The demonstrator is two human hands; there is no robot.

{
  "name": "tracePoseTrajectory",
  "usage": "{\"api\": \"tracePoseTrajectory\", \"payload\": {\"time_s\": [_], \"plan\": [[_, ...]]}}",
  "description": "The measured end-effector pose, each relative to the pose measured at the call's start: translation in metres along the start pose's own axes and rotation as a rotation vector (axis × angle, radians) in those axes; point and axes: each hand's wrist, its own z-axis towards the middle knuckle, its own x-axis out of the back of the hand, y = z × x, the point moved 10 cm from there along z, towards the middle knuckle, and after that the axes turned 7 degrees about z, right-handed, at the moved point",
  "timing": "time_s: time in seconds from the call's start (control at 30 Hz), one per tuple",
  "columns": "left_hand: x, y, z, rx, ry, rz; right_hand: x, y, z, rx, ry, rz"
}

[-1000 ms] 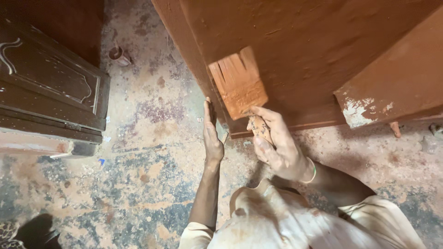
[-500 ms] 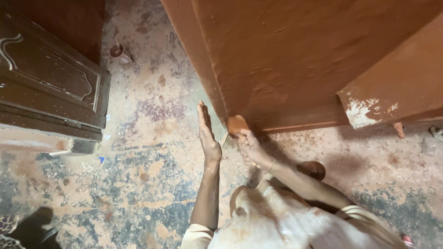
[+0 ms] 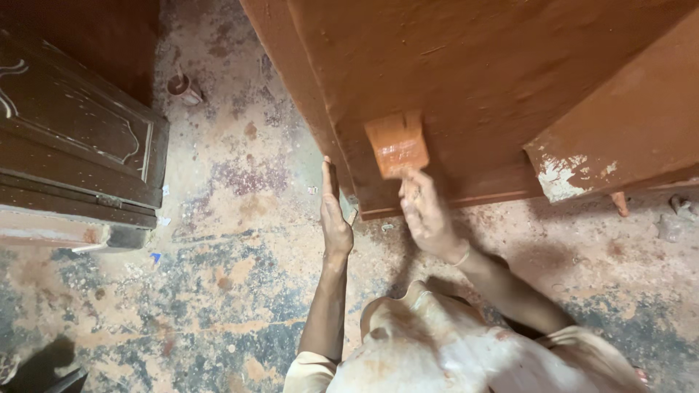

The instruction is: The person paints the lower section of a wooden door with brown paint using a brush. They repeatedly dip the brush into a small container and apply paint to the bottom edge and side of the door while kneeling.

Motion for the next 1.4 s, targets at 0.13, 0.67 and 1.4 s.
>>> {"api": "tracePoseTrajectory", "payload": {"time_s": [0.13, 0.67, 1.4], "plan": [[-0.008, 0.005, 0.002, 0.007, -0.04, 0.055, -0.009, 0.087, -0.065, 0.04, 0.06, -0.249], [-0.038, 0.032, -0.008, -0.024, -0.054, 0.068, 0.066, -0.046, -0.028, -0.097, 0.086, 0.285], [-0.065, 0.041, -0.008, -0.029, -0.069, 0.128, 0.147, -0.08, -0.05, 0.109, 0.115, 0.088]]}}
